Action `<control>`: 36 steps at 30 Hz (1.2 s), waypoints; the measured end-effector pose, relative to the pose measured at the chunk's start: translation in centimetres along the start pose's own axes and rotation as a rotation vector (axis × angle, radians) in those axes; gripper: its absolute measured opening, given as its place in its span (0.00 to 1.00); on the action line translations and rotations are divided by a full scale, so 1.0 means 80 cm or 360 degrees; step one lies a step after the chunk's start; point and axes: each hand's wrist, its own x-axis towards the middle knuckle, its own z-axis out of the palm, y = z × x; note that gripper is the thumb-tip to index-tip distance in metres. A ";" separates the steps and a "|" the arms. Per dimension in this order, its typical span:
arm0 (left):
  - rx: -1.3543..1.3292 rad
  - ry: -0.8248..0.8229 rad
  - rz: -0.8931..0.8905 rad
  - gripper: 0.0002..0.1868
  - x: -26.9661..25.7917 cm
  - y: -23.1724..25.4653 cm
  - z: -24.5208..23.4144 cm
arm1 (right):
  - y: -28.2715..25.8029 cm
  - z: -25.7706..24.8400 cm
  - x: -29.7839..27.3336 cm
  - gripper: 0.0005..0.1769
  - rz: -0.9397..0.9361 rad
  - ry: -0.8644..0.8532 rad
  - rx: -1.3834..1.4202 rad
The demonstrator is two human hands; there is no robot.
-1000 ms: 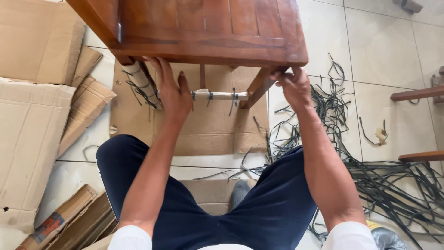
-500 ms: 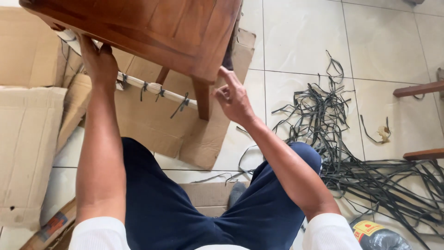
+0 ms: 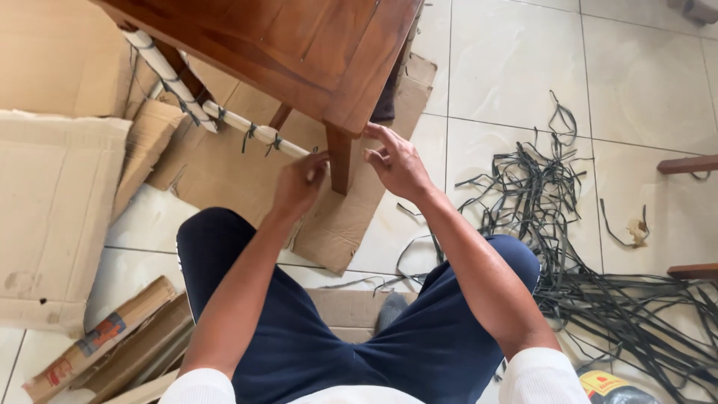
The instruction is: Strapping wooden chair components with plastic ties for shipping.
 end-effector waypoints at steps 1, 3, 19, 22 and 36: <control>-0.0003 0.0005 -0.0013 0.17 -0.007 0.017 0.001 | -0.003 0.001 -0.005 0.27 0.0002 -0.0014 -0.0001; -0.0256 -0.0072 -0.0445 0.21 -0.011 0.053 -0.002 | -0.015 -0.001 -0.007 0.31 0.0103 -0.0144 -0.0219; 0.0450 -0.0160 -0.0444 0.12 -0.075 -0.029 -0.040 | -0.021 0.107 -0.013 0.30 0.0111 -0.1303 -0.0956; 0.0437 -0.0226 -0.0653 0.14 -0.084 -0.015 -0.061 | -0.009 0.145 -0.009 0.28 -0.0103 -0.1292 -0.1008; 0.0799 -0.0235 -0.1127 0.12 -0.217 -0.114 -0.098 | 0.004 0.232 -0.003 0.26 -0.0287 -0.1548 -0.0815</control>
